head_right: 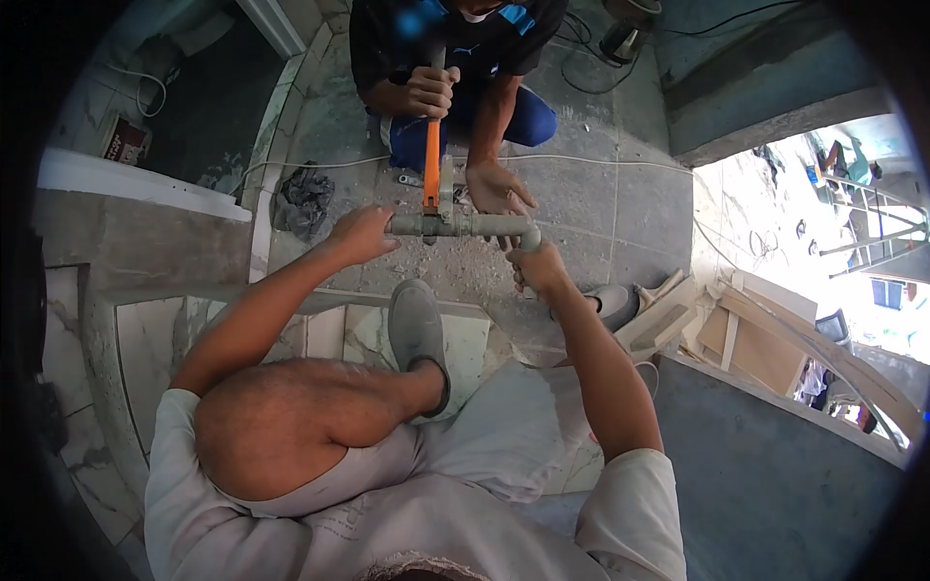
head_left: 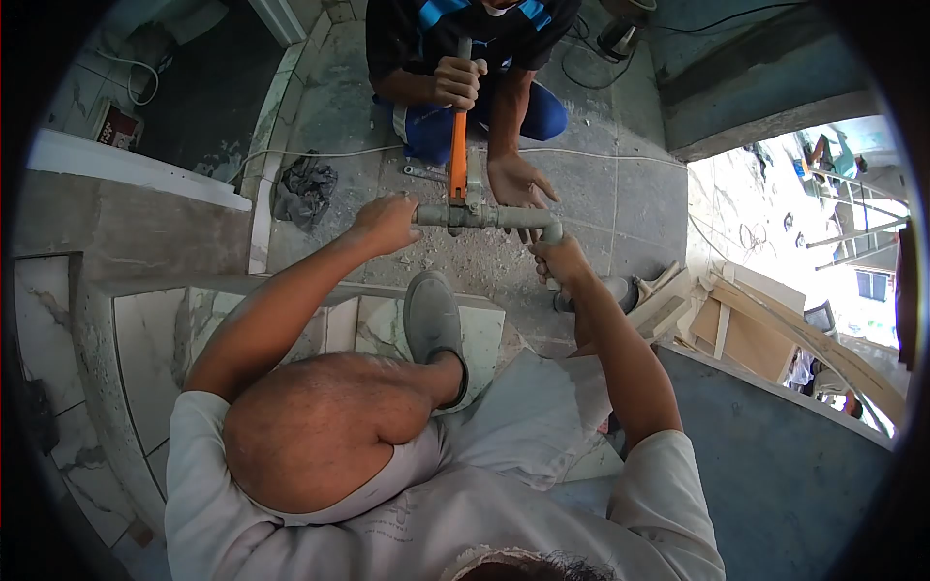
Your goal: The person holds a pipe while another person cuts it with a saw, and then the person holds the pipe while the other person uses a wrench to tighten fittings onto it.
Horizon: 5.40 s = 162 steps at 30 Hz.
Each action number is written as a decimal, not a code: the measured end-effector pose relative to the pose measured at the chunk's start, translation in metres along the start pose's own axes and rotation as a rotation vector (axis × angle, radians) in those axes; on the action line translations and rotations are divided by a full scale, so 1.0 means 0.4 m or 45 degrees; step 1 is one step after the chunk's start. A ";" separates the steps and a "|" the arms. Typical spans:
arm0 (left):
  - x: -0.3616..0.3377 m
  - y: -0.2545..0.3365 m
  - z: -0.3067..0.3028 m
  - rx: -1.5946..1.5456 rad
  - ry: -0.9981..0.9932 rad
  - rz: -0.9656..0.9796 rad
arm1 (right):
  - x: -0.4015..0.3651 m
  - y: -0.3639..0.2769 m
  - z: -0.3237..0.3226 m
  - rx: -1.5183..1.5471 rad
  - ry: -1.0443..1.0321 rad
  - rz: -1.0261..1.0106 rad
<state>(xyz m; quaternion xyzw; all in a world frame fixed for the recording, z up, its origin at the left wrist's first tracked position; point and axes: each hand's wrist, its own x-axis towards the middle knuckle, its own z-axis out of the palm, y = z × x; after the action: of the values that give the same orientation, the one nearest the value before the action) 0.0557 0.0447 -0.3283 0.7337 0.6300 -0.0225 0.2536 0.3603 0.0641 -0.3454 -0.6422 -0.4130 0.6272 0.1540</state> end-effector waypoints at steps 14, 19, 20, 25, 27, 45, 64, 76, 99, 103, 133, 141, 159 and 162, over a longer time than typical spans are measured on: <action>0.118 0.294 0.035 -0.271 -1.232 -0.006 | 0.038 0.035 0.010 -0.006 0.084 -0.071; 0.194 0.309 0.255 -1.133 -1.077 -0.440 | 0.094 0.070 -0.026 -0.186 -0.009 -0.195; 0.173 0.337 0.285 -1.549 -0.957 -0.396 | 0.125 0.095 -0.022 -0.169 0.132 -0.291; 0.142 0.476 0.298 -2.390 -0.408 -0.417 | 0.166 0.134 -0.002 -0.364 0.114 -0.394; 0.174 0.463 0.367 -2.555 -0.332 -0.353 | 0.144 0.125 0.005 -0.342 0.193 -0.379; -0.003 0.091 -0.097 0.136 0.777 -0.068 | 0.114 -0.005 0.029 0.041 0.105 -0.001; 0.221 0.004 0.009 0.101 -0.328 -0.186 | 0.156 0.018 0.029 0.010 0.156 0.002; 0.207 -0.020 0.037 0.086 -0.218 -0.143 | 0.149 -0.011 0.031 0.023 0.128 0.017; 0.324 0.343 0.332 -3.187 0.160 -0.039 | 0.157 0.008 0.047 -0.034 0.149 0.026; 0.333 0.330 0.331 -3.200 0.227 0.039 | 0.148 -0.012 0.055 -0.009 0.138 0.014; 0.355 0.339 0.315 -3.095 0.245 0.062 | 0.158 -0.004 0.063 0.106 0.194 -0.036; 0.365 0.340 0.355 -3.081 0.118 0.022 | 0.169 0.030 0.054 0.084 0.215 0.058; 0.379 0.335 0.347 -3.081 0.098 0.034 | 0.183 0.028 0.055 0.023 0.305 0.032; 0.379 0.338 0.351 -3.053 0.109 0.022 | 0.184 0.034 0.056 -0.007 0.272 0.048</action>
<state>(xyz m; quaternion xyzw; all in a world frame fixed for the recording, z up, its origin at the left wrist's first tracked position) 0.2536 0.1163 -0.4573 0.0347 0.2529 0.6048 0.7544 0.3347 0.1021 -0.4088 -0.7134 -0.3840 0.5567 0.1835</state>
